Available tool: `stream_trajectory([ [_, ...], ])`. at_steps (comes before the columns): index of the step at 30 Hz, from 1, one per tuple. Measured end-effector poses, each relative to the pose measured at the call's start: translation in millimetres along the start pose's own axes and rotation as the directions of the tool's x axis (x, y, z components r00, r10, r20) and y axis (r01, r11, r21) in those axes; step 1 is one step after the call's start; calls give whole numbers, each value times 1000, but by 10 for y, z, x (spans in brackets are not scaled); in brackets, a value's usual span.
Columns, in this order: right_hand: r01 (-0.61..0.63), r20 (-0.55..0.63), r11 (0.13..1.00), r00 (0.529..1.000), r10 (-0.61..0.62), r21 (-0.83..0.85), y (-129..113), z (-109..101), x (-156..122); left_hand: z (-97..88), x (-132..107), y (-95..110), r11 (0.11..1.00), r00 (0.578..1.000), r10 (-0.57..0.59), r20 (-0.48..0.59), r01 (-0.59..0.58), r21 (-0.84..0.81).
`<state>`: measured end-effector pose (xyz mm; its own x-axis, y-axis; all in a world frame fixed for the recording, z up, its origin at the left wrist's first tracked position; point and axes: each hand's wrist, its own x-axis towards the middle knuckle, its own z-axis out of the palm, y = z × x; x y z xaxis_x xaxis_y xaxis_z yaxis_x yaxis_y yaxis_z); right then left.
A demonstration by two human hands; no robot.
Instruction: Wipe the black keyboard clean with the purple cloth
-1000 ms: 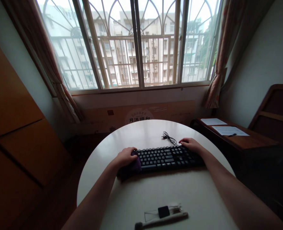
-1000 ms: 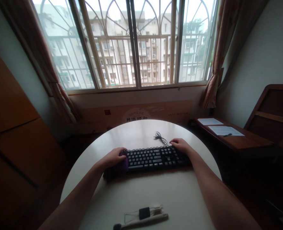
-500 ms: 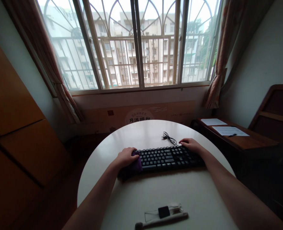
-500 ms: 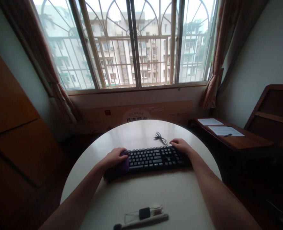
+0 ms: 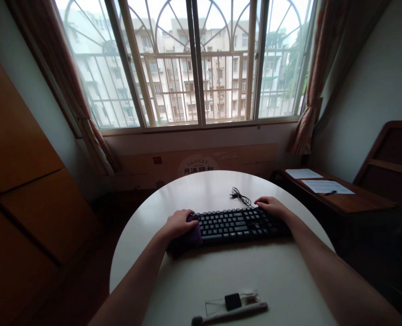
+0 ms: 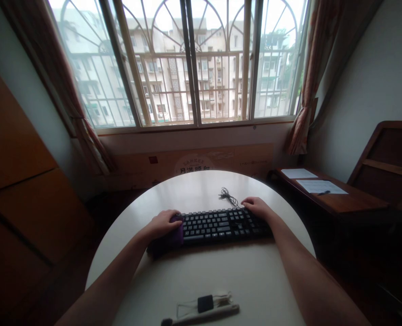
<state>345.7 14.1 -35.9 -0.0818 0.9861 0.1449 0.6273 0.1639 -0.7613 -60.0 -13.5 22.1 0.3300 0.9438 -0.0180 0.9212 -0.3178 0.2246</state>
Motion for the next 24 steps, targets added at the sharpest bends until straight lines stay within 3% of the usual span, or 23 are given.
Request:
stream_trajectory([
  [14, 0, 4, 1000, 1000, 0, -8, -23, -7, -11, -28, -4, -18, 1000, 999, 25, 44, -24, -6],
  [24, -5, 13, 1000, 1000, 5, -10, 19, 10, 14, 41, 32, -25, 1000, 1000, 5, -8, -5, 13],
])
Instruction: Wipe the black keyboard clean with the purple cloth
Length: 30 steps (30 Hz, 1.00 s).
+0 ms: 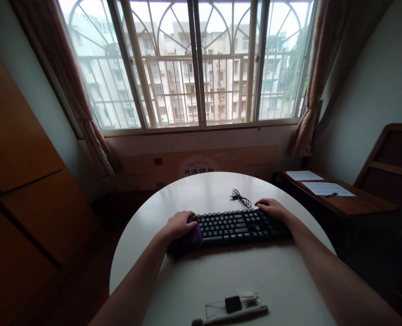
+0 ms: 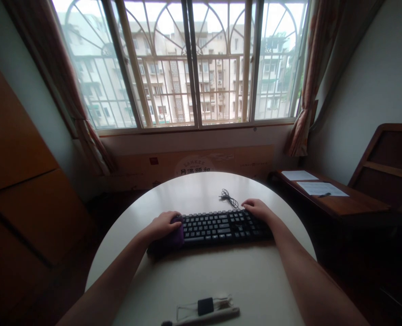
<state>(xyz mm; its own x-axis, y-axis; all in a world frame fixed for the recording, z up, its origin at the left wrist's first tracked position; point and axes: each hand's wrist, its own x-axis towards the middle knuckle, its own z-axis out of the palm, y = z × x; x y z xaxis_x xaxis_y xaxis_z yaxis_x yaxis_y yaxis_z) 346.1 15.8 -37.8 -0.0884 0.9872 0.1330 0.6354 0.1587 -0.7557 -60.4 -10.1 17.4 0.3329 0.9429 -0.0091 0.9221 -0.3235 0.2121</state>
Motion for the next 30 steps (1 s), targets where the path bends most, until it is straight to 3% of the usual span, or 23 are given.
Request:
stream_trajectory([
  [30, 14, 1, 1000, 1000, -14, 7, 36, 1, 11, -40, -11, 20, 1000, 1000, -1, 16, 0, 6],
])
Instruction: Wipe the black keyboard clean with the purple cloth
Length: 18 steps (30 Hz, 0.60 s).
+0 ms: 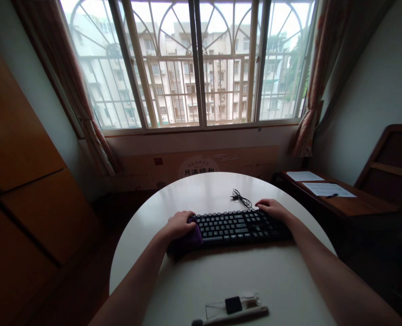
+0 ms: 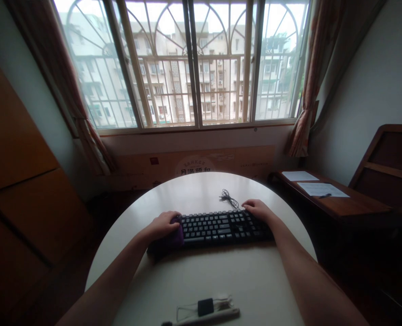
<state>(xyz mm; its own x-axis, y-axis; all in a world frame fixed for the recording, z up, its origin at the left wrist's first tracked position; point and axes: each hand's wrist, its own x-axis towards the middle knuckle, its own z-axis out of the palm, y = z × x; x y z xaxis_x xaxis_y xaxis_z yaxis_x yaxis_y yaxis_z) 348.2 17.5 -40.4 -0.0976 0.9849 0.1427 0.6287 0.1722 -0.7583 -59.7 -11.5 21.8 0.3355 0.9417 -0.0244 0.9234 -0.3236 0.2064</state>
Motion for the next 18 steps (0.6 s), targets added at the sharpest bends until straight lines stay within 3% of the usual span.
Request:
stream_trajectory([
  [18, -4, -1, 1000, 1000, 4, 0, 0, -4, 2, 25, 4, -16, 1000, 1000, -4, -11, 4, -26],
])
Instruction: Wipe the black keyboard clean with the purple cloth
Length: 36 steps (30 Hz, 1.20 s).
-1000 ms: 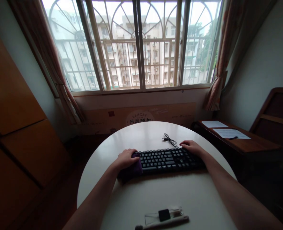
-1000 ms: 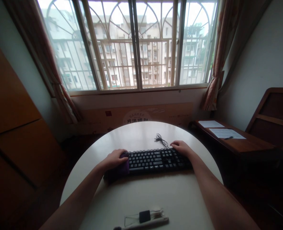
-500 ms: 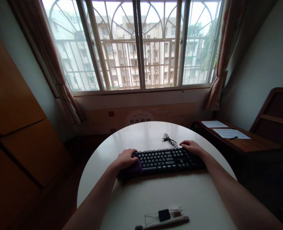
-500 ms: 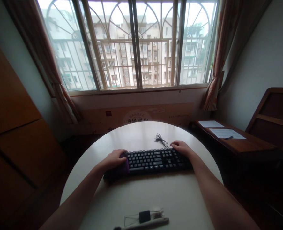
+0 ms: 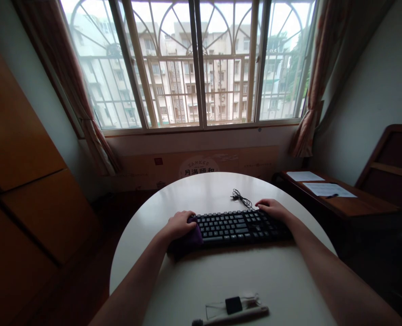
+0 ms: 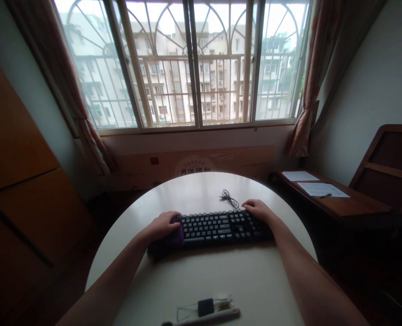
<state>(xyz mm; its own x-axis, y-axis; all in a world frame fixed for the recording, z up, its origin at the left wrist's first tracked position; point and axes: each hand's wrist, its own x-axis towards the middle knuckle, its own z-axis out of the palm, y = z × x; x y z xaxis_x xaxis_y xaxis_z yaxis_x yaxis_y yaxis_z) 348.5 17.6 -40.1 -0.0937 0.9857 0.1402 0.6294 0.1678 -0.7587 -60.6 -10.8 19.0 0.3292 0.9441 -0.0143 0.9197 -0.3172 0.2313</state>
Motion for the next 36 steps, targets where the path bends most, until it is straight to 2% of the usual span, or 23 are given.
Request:
stream_trajectory([
  [36, -3, 4, 1000, 1000, 4, -13, -40, -7, -17, -16, -23, 9, 1000, 1000, 3, 12, -3, -16],
])
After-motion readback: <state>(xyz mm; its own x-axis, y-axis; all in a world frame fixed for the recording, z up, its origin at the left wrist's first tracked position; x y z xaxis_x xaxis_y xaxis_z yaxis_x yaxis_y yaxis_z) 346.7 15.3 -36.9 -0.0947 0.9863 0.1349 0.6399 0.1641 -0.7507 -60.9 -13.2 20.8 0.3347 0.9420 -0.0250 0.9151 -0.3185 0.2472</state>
